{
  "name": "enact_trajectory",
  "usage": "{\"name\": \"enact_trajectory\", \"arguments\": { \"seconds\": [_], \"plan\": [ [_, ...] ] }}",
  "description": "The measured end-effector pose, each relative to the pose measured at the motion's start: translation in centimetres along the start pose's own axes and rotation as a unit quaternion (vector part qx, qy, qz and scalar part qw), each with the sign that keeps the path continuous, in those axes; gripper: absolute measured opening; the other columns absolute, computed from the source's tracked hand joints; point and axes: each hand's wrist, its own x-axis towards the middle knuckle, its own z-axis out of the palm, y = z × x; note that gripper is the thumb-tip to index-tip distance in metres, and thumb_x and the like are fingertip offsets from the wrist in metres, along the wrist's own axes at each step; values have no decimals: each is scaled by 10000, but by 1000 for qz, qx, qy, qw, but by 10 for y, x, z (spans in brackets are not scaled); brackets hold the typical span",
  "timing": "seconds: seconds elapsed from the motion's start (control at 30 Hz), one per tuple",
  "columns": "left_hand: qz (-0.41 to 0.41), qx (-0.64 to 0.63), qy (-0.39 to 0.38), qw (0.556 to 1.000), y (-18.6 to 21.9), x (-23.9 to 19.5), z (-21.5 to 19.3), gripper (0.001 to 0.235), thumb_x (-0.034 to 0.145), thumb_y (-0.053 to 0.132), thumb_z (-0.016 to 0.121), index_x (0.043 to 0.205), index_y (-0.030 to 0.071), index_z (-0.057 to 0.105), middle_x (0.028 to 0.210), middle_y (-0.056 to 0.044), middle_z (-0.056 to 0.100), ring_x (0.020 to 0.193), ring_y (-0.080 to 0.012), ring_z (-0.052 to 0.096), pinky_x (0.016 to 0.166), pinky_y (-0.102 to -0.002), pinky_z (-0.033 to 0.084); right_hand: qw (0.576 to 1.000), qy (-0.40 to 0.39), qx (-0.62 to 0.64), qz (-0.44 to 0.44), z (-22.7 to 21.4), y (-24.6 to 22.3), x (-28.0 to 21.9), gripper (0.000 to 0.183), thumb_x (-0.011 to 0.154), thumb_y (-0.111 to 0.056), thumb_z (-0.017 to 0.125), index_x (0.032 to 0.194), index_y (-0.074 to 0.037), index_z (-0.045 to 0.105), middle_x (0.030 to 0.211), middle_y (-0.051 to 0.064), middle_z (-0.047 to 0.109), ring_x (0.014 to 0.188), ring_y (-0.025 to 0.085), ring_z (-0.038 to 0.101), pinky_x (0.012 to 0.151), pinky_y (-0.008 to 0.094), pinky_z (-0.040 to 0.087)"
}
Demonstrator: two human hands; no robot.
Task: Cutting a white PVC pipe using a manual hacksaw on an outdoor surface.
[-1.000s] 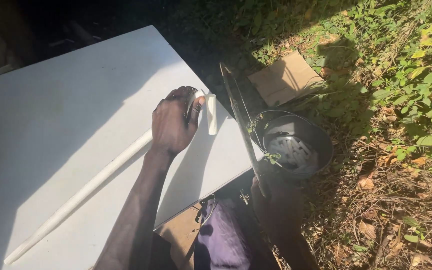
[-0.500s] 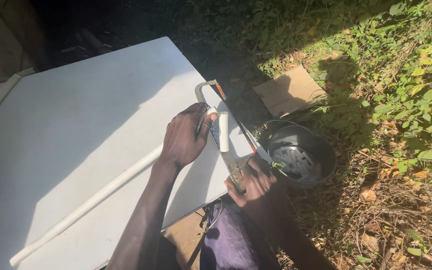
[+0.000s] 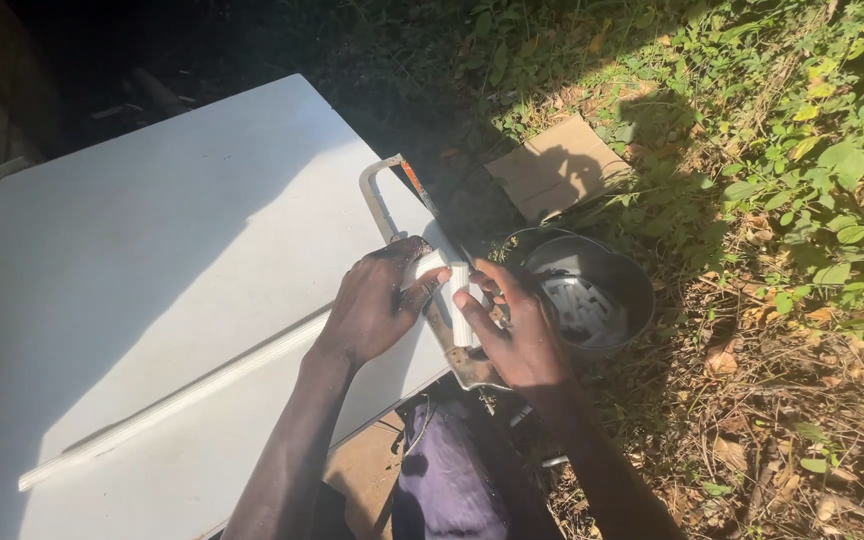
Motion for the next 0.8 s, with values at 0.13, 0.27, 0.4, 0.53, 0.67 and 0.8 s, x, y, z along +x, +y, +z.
{"name": "enact_trajectory", "arguments": {
  "seconds": [0.13,0.27,0.4,0.53,0.67,0.8],
  "plan": [
    [61,-9,84,994,-4,24,13,481,1007,464,525,763,63,629,493,9,443,453,-112,418,513,-261,460,911,-122,313,240,-38,-51,-2,830,934,-426,598,1472,109,262,1389,369,398,1384,492,343,1127,556,306],
    [36,-8,71,997,-1,16,20,567,990,513,554,588,114,528,450,47,374,418,-99,364,435,-237,386,901,-110,351,232,-5,-16,1,741,1014,-380,487,1515,61,166,870,51,394,716,139,432,574,265,437],
    [58,22,95,994,7,16,23,514,945,429,650,542,174,458,378,75,355,366,-83,292,414,-220,313,989,9,33,141,5,15,-3,549,982,-503,492,1347,-95,533,1001,180,650,1004,360,665,839,458,528],
    [79,64,102,990,3,22,31,459,940,359,670,562,151,514,389,22,432,350,-112,316,414,-252,331,977,108,165,84,-31,15,-10,198,972,-198,589,1065,-25,619,519,74,557,510,156,547,567,278,492],
    [81,78,102,988,-8,29,34,463,961,415,637,594,139,576,440,13,475,381,-97,366,437,-236,374,902,233,227,283,-50,106,-44,126,916,-198,561,941,-77,581,679,89,630,699,191,603,697,351,451],
    [132,27,143,981,-36,33,63,300,945,338,650,887,43,655,732,-78,631,591,-281,559,579,-385,481,634,212,520,532,-8,282,-178,196,857,-264,604,994,-143,534,1042,79,642,1072,284,625,821,433,537]
  ]
}}
